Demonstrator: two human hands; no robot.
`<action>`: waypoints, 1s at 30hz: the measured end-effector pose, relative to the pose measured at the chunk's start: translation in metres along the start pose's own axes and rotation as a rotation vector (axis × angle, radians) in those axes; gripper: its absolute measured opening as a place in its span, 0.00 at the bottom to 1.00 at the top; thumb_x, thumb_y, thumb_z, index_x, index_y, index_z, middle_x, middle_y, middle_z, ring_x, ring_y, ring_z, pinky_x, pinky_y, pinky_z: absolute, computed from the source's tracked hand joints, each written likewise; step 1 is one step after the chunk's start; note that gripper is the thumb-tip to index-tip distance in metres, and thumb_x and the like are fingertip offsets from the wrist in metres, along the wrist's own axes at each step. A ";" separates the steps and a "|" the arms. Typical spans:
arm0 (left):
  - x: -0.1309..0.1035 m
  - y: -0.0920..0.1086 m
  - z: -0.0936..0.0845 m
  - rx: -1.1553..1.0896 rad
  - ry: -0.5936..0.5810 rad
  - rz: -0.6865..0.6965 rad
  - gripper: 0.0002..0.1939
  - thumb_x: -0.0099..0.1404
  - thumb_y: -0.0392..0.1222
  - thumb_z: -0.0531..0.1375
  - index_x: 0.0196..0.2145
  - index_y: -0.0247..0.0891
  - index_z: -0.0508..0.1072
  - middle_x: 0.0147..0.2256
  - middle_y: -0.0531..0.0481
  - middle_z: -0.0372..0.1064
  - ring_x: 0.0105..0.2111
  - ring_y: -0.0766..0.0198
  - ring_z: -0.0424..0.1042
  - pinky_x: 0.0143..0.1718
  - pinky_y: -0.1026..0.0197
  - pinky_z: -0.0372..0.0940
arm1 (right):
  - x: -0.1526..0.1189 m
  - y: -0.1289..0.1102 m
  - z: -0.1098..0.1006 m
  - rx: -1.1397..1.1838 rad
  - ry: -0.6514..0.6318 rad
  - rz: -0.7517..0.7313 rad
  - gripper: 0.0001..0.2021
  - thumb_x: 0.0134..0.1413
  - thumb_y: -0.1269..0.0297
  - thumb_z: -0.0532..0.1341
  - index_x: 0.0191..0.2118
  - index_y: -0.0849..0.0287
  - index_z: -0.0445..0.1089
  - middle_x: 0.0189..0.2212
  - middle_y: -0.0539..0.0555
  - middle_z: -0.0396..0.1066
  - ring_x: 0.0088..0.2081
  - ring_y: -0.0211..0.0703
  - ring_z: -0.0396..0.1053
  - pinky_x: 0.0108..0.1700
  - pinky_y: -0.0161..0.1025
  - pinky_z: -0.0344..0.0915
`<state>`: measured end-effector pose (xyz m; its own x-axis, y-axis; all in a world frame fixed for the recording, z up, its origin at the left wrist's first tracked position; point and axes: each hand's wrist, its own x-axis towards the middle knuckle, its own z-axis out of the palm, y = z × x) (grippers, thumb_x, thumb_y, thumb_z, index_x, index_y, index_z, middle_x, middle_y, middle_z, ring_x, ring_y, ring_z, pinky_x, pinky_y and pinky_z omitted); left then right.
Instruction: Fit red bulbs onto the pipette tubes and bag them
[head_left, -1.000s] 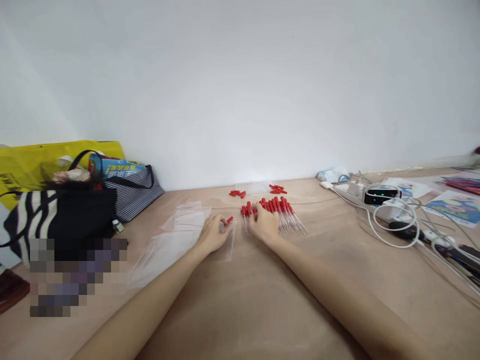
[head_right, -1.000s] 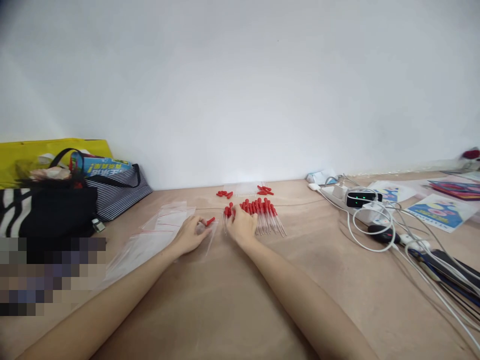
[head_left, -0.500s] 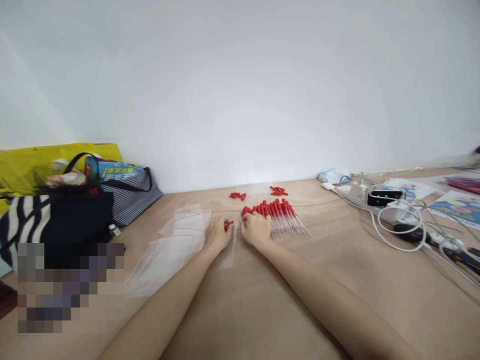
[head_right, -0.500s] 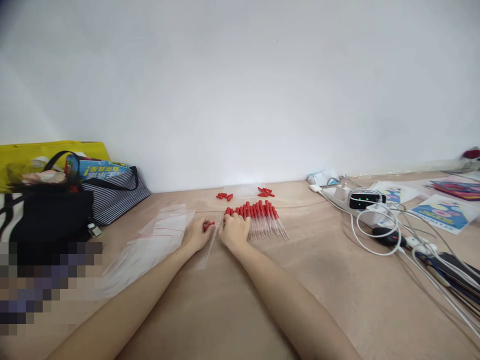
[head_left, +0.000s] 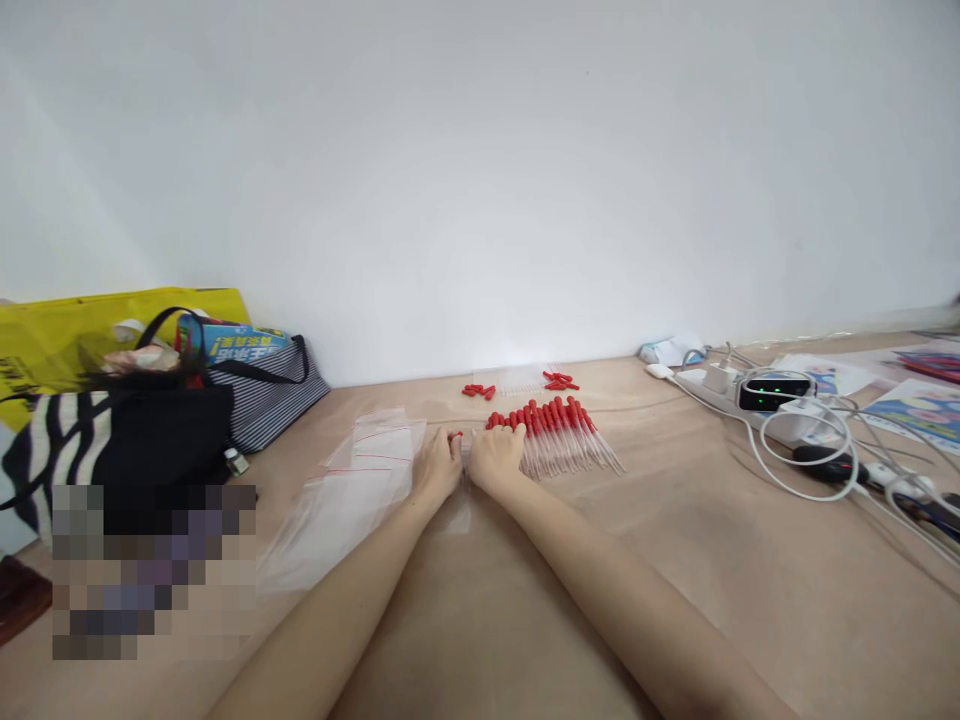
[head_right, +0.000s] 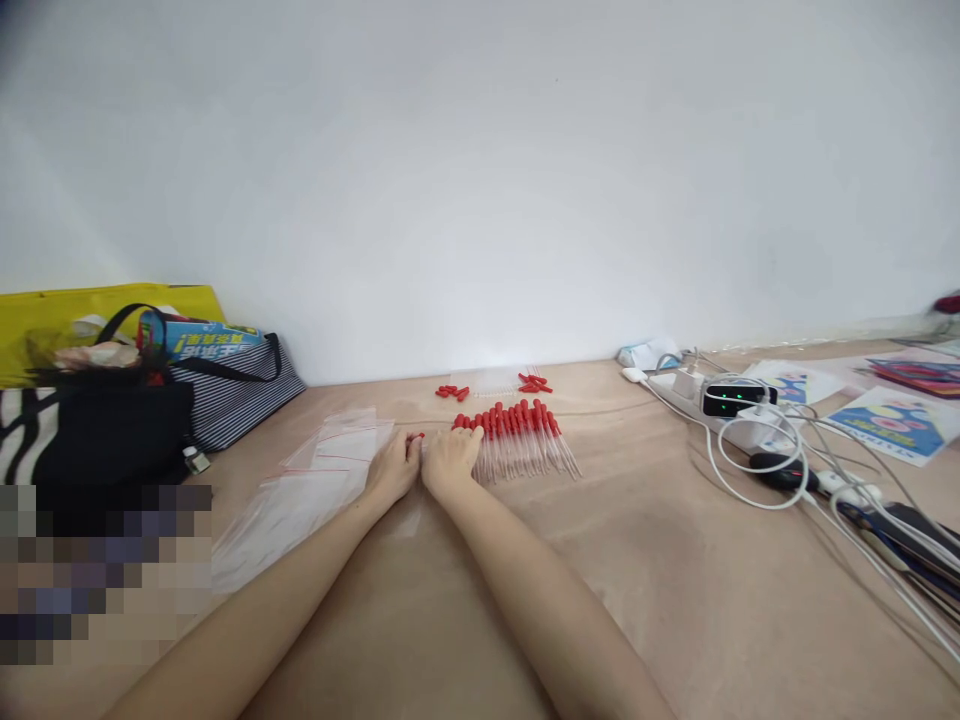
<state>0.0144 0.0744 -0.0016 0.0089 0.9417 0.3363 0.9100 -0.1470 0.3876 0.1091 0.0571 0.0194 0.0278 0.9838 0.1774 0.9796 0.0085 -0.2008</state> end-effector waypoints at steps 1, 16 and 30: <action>0.002 0.000 -0.002 -0.014 0.002 0.002 0.07 0.63 0.37 0.49 0.35 0.36 0.65 0.34 0.45 0.69 0.35 0.58 0.69 0.32 0.61 0.58 | -0.001 0.001 -0.002 0.004 0.006 -0.005 0.12 0.49 0.71 0.51 0.35 0.67 0.70 0.36 0.66 0.69 0.39 0.53 0.65 0.44 0.50 0.45; -0.086 0.006 -0.037 -0.279 -0.188 0.489 0.05 0.62 0.36 0.49 0.32 0.37 0.64 0.31 0.50 0.66 0.32 0.63 0.66 0.33 0.61 0.60 | -0.083 0.136 0.006 0.274 0.367 -0.700 0.17 0.54 0.76 0.45 0.49 0.63 0.57 0.31 0.57 0.65 0.30 0.41 0.58 0.34 0.38 0.55; -0.084 0.001 -0.029 -0.139 -0.007 0.731 0.09 0.65 0.36 0.48 0.38 0.39 0.67 0.32 0.52 0.71 0.33 0.62 0.66 0.47 0.51 0.50 | -0.085 0.122 0.004 0.312 0.324 -0.810 0.10 0.55 0.73 0.47 0.38 0.63 0.64 0.29 0.55 0.66 0.31 0.39 0.60 0.38 0.40 0.52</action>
<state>0.0027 -0.0139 -0.0045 0.5951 0.5905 0.5451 0.6101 -0.7735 0.1718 0.2259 -0.0244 -0.0238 -0.5417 0.5586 0.6282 0.6278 0.7658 -0.1396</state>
